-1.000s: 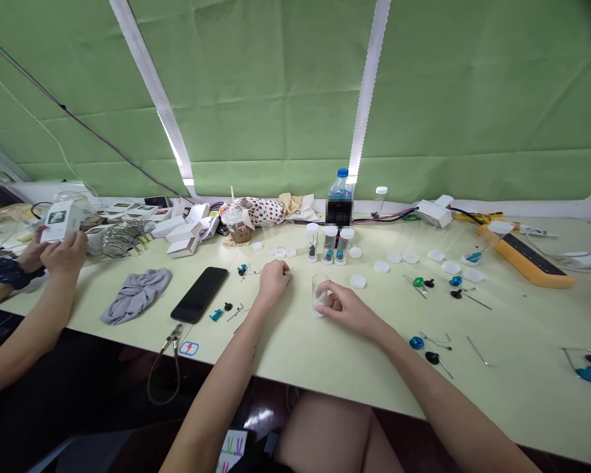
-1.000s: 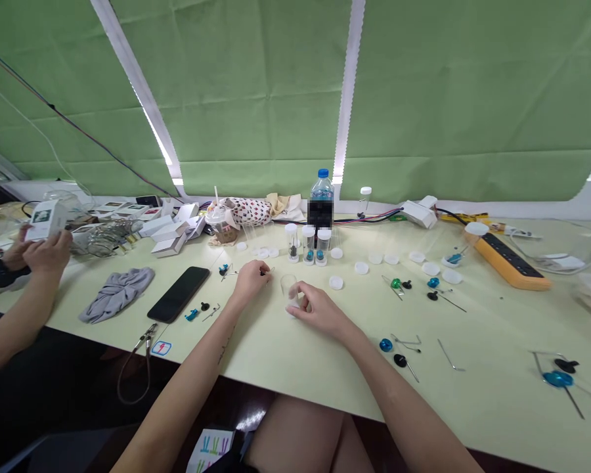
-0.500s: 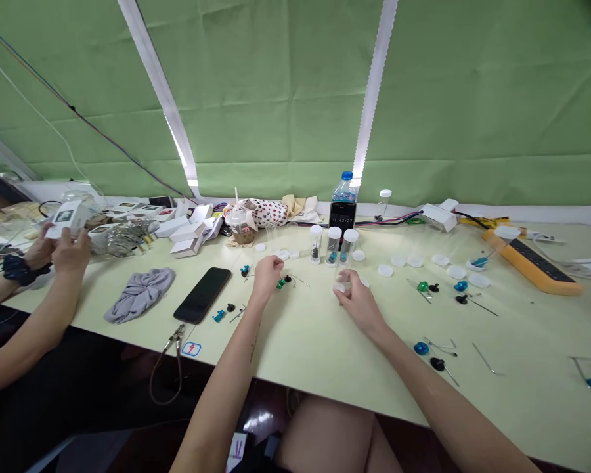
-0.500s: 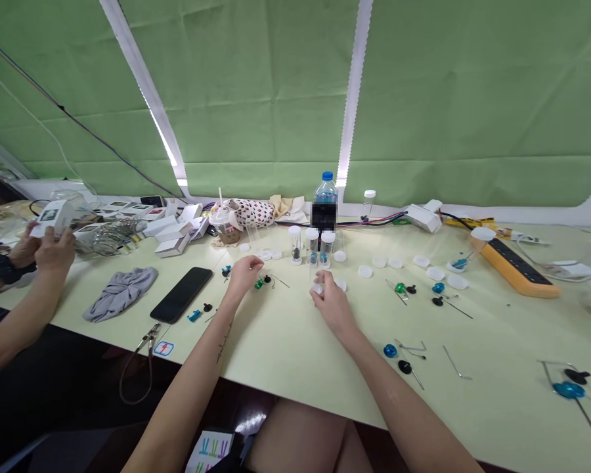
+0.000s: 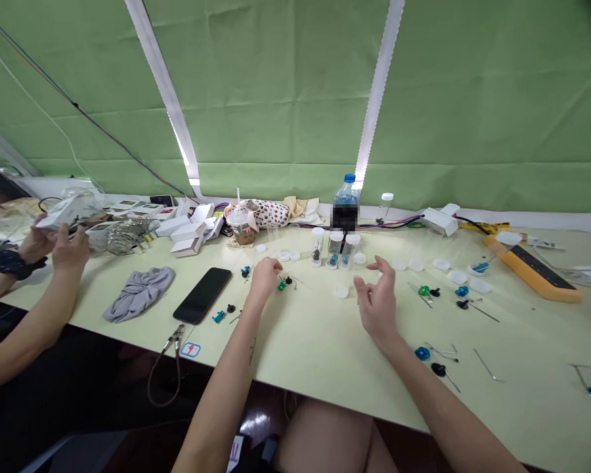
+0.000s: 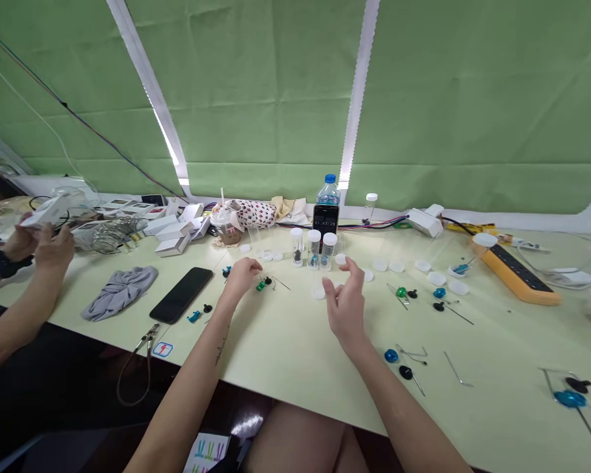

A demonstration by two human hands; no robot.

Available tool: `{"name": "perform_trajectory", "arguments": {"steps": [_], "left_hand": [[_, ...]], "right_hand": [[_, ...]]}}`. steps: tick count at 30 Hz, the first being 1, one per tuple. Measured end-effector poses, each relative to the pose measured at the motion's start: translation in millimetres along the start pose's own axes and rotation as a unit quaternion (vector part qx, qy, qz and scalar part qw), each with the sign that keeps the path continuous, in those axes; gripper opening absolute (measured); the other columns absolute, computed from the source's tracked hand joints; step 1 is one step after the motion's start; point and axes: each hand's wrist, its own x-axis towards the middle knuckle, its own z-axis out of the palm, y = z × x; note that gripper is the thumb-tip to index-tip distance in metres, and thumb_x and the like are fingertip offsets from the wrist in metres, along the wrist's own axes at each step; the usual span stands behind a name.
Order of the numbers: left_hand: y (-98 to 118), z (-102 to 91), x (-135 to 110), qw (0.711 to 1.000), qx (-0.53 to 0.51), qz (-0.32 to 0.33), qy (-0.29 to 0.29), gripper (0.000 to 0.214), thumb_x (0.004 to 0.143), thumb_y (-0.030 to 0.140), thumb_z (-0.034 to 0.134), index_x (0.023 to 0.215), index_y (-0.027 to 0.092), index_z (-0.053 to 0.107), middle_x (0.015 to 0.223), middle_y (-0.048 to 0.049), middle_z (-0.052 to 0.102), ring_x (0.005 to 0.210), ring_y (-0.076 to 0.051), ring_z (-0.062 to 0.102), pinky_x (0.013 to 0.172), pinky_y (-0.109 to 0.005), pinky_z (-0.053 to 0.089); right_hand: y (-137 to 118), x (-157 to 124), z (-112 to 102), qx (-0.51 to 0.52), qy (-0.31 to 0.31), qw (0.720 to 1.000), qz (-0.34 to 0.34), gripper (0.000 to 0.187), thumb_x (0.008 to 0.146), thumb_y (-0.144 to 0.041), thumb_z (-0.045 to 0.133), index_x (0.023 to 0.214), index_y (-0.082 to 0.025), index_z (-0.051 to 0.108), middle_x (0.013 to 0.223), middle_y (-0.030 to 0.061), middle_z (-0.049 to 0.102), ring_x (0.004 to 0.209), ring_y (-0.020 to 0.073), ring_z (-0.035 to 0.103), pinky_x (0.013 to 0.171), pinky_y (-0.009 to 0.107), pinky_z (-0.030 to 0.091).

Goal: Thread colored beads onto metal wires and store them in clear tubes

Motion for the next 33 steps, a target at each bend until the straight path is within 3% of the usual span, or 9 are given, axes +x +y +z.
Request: {"name": "perform_trajectory", "arguments": {"steps": [3,6,14,22,28,30,33], "left_hand": [[-2.1,2.1,-1.7,0.999,0.043,0.019,-0.015,0.022,0.073,0.005,0.051,0.084,0.017,0.066,0.095,-0.0075,0.062,0.088,-0.018,0.056,0.075,-0.027,0.039],[-1.2,2.2,-4.2,0.997,0.07,0.028,-0.036,0.02,0.07,0.006,0.053,0.08,0.018,0.066,0.091,-0.0067,0.061,0.085,-0.019,0.055,0.073,-0.027,0.038],[0.0,0.5,-4.2,0.992,0.096,0.039,-0.072,0.017,0.068,0.005,0.051,0.069,0.017,0.063,0.088,-0.0053,0.059,0.081,-0.018,0.053,0.072,-0.029,0.034],[2.4,1.0,-6.1,0.99,0.081,0.074,-0.092,0.017,0.071,0.006,0.048,0.066,0.016,0.06,0.087,-0.0063,0.059,0.085,-0.02,0.053,0.077,-0.032,0.035],[0.9,-8.7,-3.8,0.992,0.026,0.077,-0.092,0.01,0.072,0.014,0.052,0.068,0.017,0.061,0.088,-0.0058,0.06,0.081,-0.018,0.055,0.072,-0.028,0.039],[2.2,-14.8,-2.6,0.994,-0.018,0.077,-0.079,0.01,0.074,0.017,0.051,0.073,0.017,0.061,0.088,-0.0053,0.061,0.082,-0.017,0.055,0.073,-0.027,0.04],[10.9,-21.4,-4.6,0.962,-0.245,0.093,-0.081,0.013,0.076,0.026,0.052,0.078,0.016,0.06,0.076,-0.0032,0.06,0.074,-0.015,0.054,0.07,-0.027,0.041]], "right_hand": [[-1.3,-2.6,-2.2,0.026,0.047,0.995,-0.089,0.043,0.09,-0.037,0.042,0.129,-0.022,0.031,0.119,0.0147,0.044,0.066,0.0144,0.052,0.049,0.029,0.041],[-0.2,-7.9,0.1,0.014,0.015,0.986,-0.168,0.035,0.088,-0.035,0.044,0.12,-0.021,0.04,0.115,0.0156,0.045,0.081,0.0201,0.053,0.053,0.03,0.044],[-1.4,-19.1,10.4,0.03,-0.083,0.971,-0.224,0.038,0.089,-0.024,0.046,0.124,-0.024,0.033,0.116,0.0129,0.042,0.055,0.008,0.043,0.049,0.027,0.043],[-11.1,-23.1,12.1,0.015,-0.124,0.969,-0.213,0.038,0.089,-0.022,0.045,0.125,-0.025,0.032,0.12,0.0139,0.04,0.05,0.0052,0.043,0.048,0.027,0.043],[-11.2,-23.3,12.2,0.005,-0.14,0.97,-0.197,0.036,0.09,-0.025,0.045,0.124,-0.024,0.034,0.121,0.0138,0.041,0.051,0.006,0.044,0.05,0.028,0.042],[-11.7,-23.5,12.9,0.019,-0.161,0.971,-0.178,0.033,0.09,-0.026,0.044,0.122,-0.024,0.035,0.116,0.0112,0.046,0.053,0.0074,0.044,0.053,0.028,0.042],[-13.6,-24.9,17.5,0.079,-0.215,0.969,-0.096,0.03,0.092,-0.03,0.04,0.121,-0.025,0.036,0.094,0.0038,0.054,0.055,0.0099,0.045,0.055,0.027,0.041]]}}
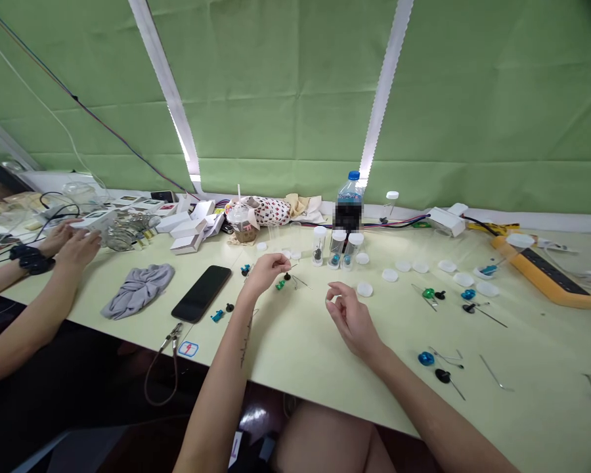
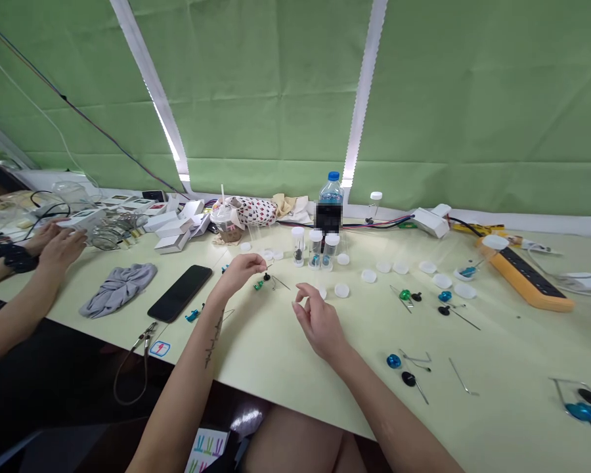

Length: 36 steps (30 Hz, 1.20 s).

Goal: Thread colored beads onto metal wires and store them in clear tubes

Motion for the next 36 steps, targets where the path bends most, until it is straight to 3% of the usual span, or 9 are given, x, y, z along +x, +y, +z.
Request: {"name": "perform_trajectory", "arguments": {"steps": [3,6,12,20,22,25,27,31,36], "left_hand": [[13.1,8.9,-3.5,0.986,-0.15,0.029,-0.071,0.016,0.074,0.028,0.056,0.08,0.014,0.06,0.071,-0.0019,0.059,0.069,-0.012,0.054,0.069,-0.025,0.042],[21.6,23.6,-7.1,0.97,-0.155,0.024,-0.185,0.016,0.07,0.026,0.059,0.077,0.013,0.063,0.068,-0.0024,0.059,0.065,-0.011,0.052,0.064,-0.024,0.042],[25.1,46.2,-8.7,0.965,-0.152,0.022,-0.211,0.018,0.07,0.028,0.062,0.076,0.012,0.066,0.064,-0.0025,0.061,0.059,-0.01,0.051,0.059,-0.023,0.041],[35.0,50.9,-11.6,0.956,-0.205,0.015,-0.208,0.025,0.067,0.033,0.068,0.077,0.01,0.068,0.065,-0.0048,0.063,0.059,-0.01,0.053,0.06,-0.024,0.044],[31.1,40.7,-9.1,0.963,-0.198,0.008,-0.18,0.026,0.07,0.035,0.066,0.076,0.01,0.067,0.07,-0.0064,0.066,0.061,-0.011,0.056,0.064,-0.026,0.046],[17.6,19.3,-3.7,0.992,-0.123,-0.02,0.035,0.026,0.075,0.037,0.06,0.078,0.013,0.065,0.072,-0.0056,0.066,0.063,-0.012,0.056,0.063,-0.025,0.046],[7.0,7.6,-1.5,0.991,-0.011,-0.053,0.119,0.02,0.073,0.034,0.063,0.077,0.014,0.065,0.072,-0.005,0.066,0.067,-0.014,0.058,0.064,-0.025,0.044],[-7.3,2.0,-1.6,0.977,0.154,-0.114,0.091,0.016,0.071,0.033,0.065,0.071,0.016,0.067,0.073,-0.0055,0.067,0.071,-0.017,0.059,0.065,-0.027,0.042],[-17.3,12.5,1.4,0.966,0.237,-0.066,0.08,0.015,0.077,0.013,0.053,0.085,0.016,0.065,0.082,-0.0062,0.067,0.082,-0.018,0.059,0.071,-0.027,0.041]], "right_hand": [[0.2,2.6,8.3,0.14,-0.023,0.984,0.104,0.03,0.092,-0.036,0.04,0.12,-0.025,0.038,0.08,-0.0006,0.053,0.05,0.0094,0.043,0.048,0.025,0.038],[3.0,6.3,14.3,0.256,-0.012,0.953,0.161,0.04,0.086,-0.039,0.051,0.121,-0.025,0.038,0.077,-0.0025,0.052,0.05,0.0091,0.043,0.044,0.023,0.034],[8.2,9.3,11.9,0.314,0.083,0.931,0.168,0.022,0.081,-0.038,0.06,0.09,-0.02,0.05,0.07,-0.0011,0.055,0.057,0.0105,0.048,0.047,0.022,0.033],[8.3,8.7,10.8,0.293,0.081,0.93,0.208,0.028,0.077,-0.046,0.06,0.081,-0.021,0.049,0.06,-0.0048,0.049,0.049,0.0089,0.041,0.044,0.021,0.029],[9.6,8.0,10.8,0.276,0.081,0.936,0.202,0.026,0.079,-0.046,0.058,0.078,-0.021,0.049,0.056,-0.0057,0.045,0.048,0.009,0.04,0.045,0.021,0.029],[12.0,6.8,11.6,0.255,0.062,0.943,0.203,0.029,0.082,-0.048,0.054,0.075,-0.02,0.051,0.054,-0.0054,0.043,0.048,0.009,0.039,0.044,0.021,0.028],[13.3,6.4,12.8,0.24,0.045,0.947,0.207,0.033,0.083,-0.051,0.052,0.073,-0.02,0.052,0.052,-0.0047,0.044,0.047,0.009,0.039,0.043,0.021,0.027],[15.0,6.4,15.5,0.232,0.025,0.949,0.211,0.038,0.084,-0.054,0.047,0.071,-0.019,0.054,0.055,-0.0021,0.05,0.047,0.0092,0.043,0.042,0.021,0.029],[16.6,6.4,16.9,0.238,0.024,0.947,0.212,0.034,0.082,-0.051,0.051,0.077,-0.018,0.055,0.073,0.0021,0.062,0.048,0.0079,0.045,0.042,0.021,0.031]]}}
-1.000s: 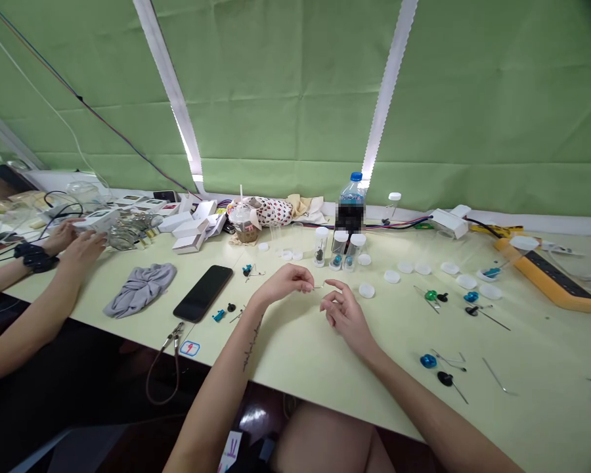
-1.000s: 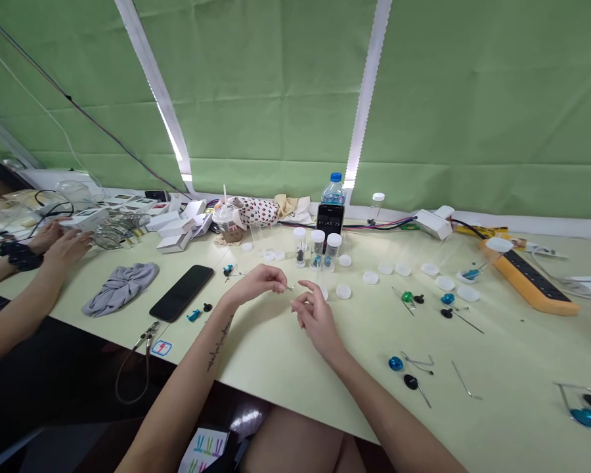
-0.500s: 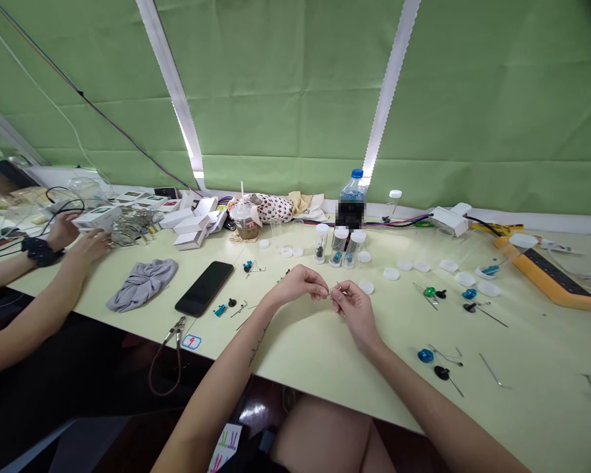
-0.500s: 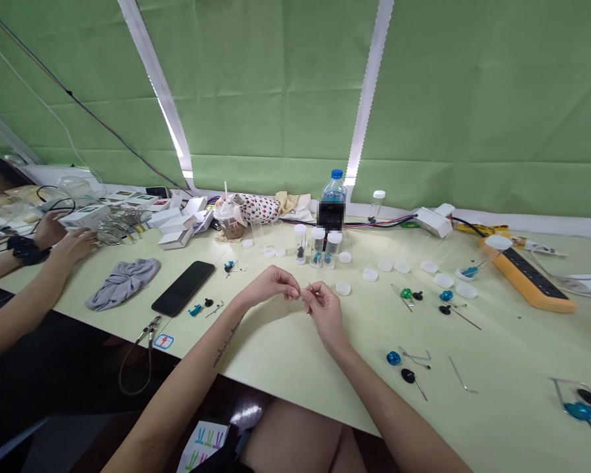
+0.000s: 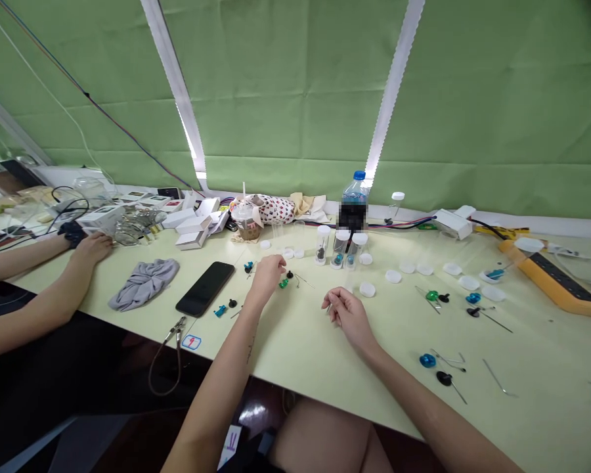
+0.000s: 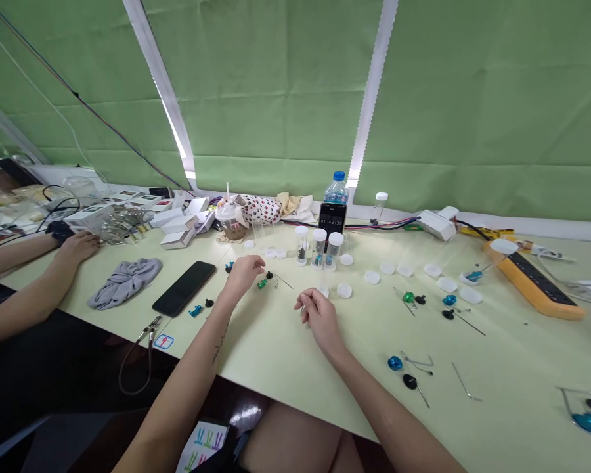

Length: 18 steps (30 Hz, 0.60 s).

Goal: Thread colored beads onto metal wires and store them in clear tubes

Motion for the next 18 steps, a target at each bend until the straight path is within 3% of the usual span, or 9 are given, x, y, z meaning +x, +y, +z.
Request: {"name": "perform_trajectory", "arguments": {"steps": [3,10,15,18], "left_hand": [[-2.0,8.3,3.5,0.999,0.009,0.032,-0.002,0.021,0.077,0.008,0.049,0.087,0.016,0.065,0.088,-0.0071,0.066,0.085,-0.018,0.058,0.074,-0.028,0.041],[0.4,19.4,4.8,0.999,0.0,0.051,-0.018,0.014,0.072,0.01,0.053,0.07,0.017,0.065,0.075,-0.0046,0.065,0.075,-0.017,0.057,0.069,-0.027,0.04],[11.7,11.6,1.1,0.998,-0.022,0.05,0.017,0.015,0.077,0.013,0.049,0.074,0.018,0.063,0.081,-0.0038,0.065,0.078,-0.016,0.057,0.073,-0.027,0.041],[21.8,2.5,-2.7,0.991,-0.107,0.067,0.049,0.013,0.08,0.018,0.05,0.079,0.018,0.062,0.085,-0.0031,0.064,0.081,-0.015,0.057,0.074,-0.027,0.042]], "right_hand": [[-0.7,-0.6,-0.3,-0.013,-0.002,1.0,-0.007,0.034,0.083,-0.051,0.05,0.081,-0.018,0.057,0.069,0.0018,0.06,0.048,0.0087,0.042,0.043,0.022,0.031],[0.5,-3.1,-0.1,-0.076,-0.008,0.997,-0.013,0.039,0.083,-0.055,0.047,0.083,-0.018,0.061,0.056,-0.0009,0.056,0.047,0.0106,0.04,0.046,0.024,0.034],[0.6,-3.4,-1.2,-0.11,0.001,0.994,-0.02,0.037,0.085,-0.052,0.046,0.082,-0.019,0.062,0.054,-0.0022,0.052,0.05,0.0116,0.041,0.049,0.024,0.033],[-0.7,-3.6,-1.8,-0.114,0.004,0.993,-0.023,0.038,0.085,-0.052,0.046,0.08,-0.018,0.062,0.054,-0.002,0.052,0.049,0.0116,0.041,0.048,0.024,0.031]]}}
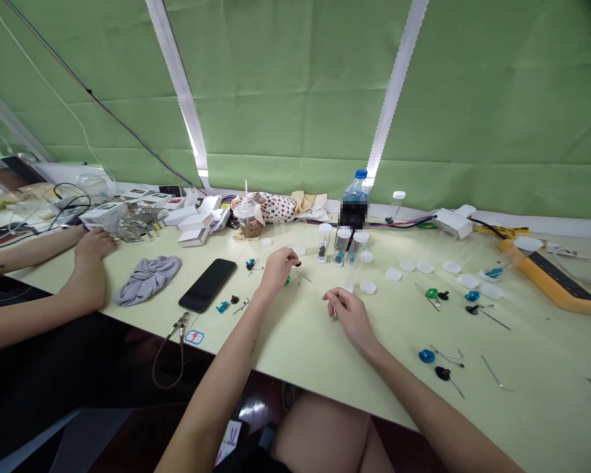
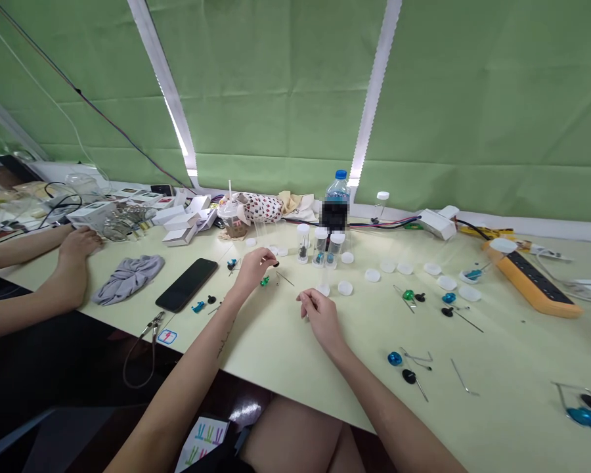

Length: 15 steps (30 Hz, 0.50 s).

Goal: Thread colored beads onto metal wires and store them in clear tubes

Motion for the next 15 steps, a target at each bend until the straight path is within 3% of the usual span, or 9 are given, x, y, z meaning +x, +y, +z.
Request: {"name": "perform_trajectory", "arguments": {"steps": [2,6,11,15], "left_hand": [[6.2,-1.6,-1.6,0.996,-0.047,0.045,-0.063,0.011,0.08,0.023,0.053,0.08,0.018,0.063,0.086,-0.003,0.065,0.082,-0.015,0.057,0.077,-0.027,0.042],[9.5,7.7,-5.4,0.968,-0.027,0.154,-0.198,0.008,0.07,0.026,0.067,0.067,0.019,0.067,0.083,-0.0038,0.064,0.088,-0.018,0.054,0.082,-0.028,0.04],[8.2,18.5,-7.4,0.954,-0.006,0.182,-0.236,0.011,0.065,0.03,0.072,0.067,0.019,0.068,0.082,-0.0043,0.063,0.088,-0.019,0.052,0.077,-0.026,0.04],[8.5,6.9,-4.1,0.958,-0.035,0.174,-0.223,0.021,0.068,0.036,0.07,0.08,0.02,0.068,0.087,-0.0037,0.063,0.089,-0.018,0.053,0.079,-0.027,0.039]], "right_hand": [[-0.1,0.1,-0.4,-0.002,0.006,1.0,-0.001,0.038,0.085,-0.053,0.045,0.08,-0.018,0.062,0.054,-0.0022,0.052,0.048,0.0116,0.04,0.048,0.025,0.031],[1.1,0.7,-1.9,-0.03,0.017,0.999,-0.003,0.038,0.086,-0.052,0.045,0.08,-0.018,0.062,0.056,-0.0011,0.052,0.052,0.0131,0.044,0.051,0.026,0.033],[1.8,1.9,-5.2,-0.139,0.037,0.989,-0.041,0.032,0.086,-0.046,0.047,0.077,-0.02,0.064,0.074,0.0028,0.059,0.063,0.0159,0.051,0.058,0.028,0.038],[2.1,1.7,-5.6,-0.215,0.011,0.974,-0.069,0.027,0.088,-0.038,0.046,0.078,-0.022,0.065,0.079,0.0032,0.061,0.07,0.0184,0.056,0.065,0.031,0.04]]}}
